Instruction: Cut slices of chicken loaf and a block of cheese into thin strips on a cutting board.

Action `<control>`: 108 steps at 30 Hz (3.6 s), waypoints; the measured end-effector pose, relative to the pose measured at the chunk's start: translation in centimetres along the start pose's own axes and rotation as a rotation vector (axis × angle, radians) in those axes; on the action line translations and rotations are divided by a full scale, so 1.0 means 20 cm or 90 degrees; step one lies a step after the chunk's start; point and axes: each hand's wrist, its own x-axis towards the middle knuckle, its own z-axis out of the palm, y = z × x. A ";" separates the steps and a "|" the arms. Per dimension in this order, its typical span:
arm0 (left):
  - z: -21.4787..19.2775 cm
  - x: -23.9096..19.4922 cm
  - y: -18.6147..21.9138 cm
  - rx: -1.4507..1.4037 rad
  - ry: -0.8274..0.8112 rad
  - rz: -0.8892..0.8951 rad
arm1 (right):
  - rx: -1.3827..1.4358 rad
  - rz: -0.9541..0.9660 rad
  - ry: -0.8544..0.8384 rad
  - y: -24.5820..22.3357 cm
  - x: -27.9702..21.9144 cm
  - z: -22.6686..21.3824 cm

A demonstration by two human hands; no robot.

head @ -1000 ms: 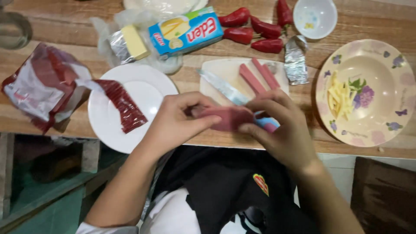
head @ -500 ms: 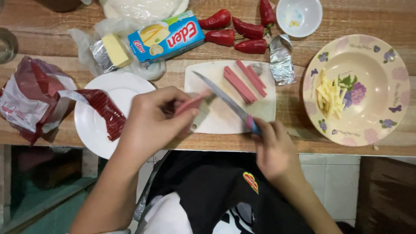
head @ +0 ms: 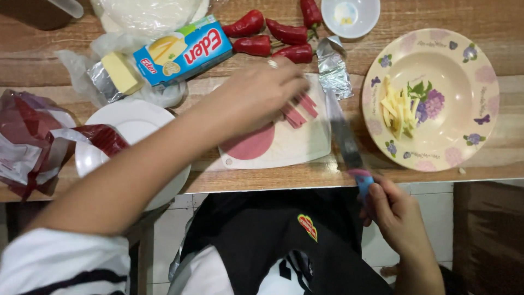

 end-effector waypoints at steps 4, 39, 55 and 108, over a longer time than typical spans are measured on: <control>0.05 0.10 -0.03 -0.095 -0.077 0.157 | 0.020 0.028 0.004 0.10 0.00 0.01; 0.01 0.52 0.15 -0.083 0.029 0.325 | 0.185 0.081 -0.003 -0.03 -0.12 0.11; 0.59 1.41 0.67 -0.043 -0.210 0.463 | 0.603 -0.015 0.049 0.16 -0.02 -0.24; 0.04 -0.33 0.27 -0.225 0.200 -0.389 | -0.405 0.020 -0.020 -0.10 -0.08 0.19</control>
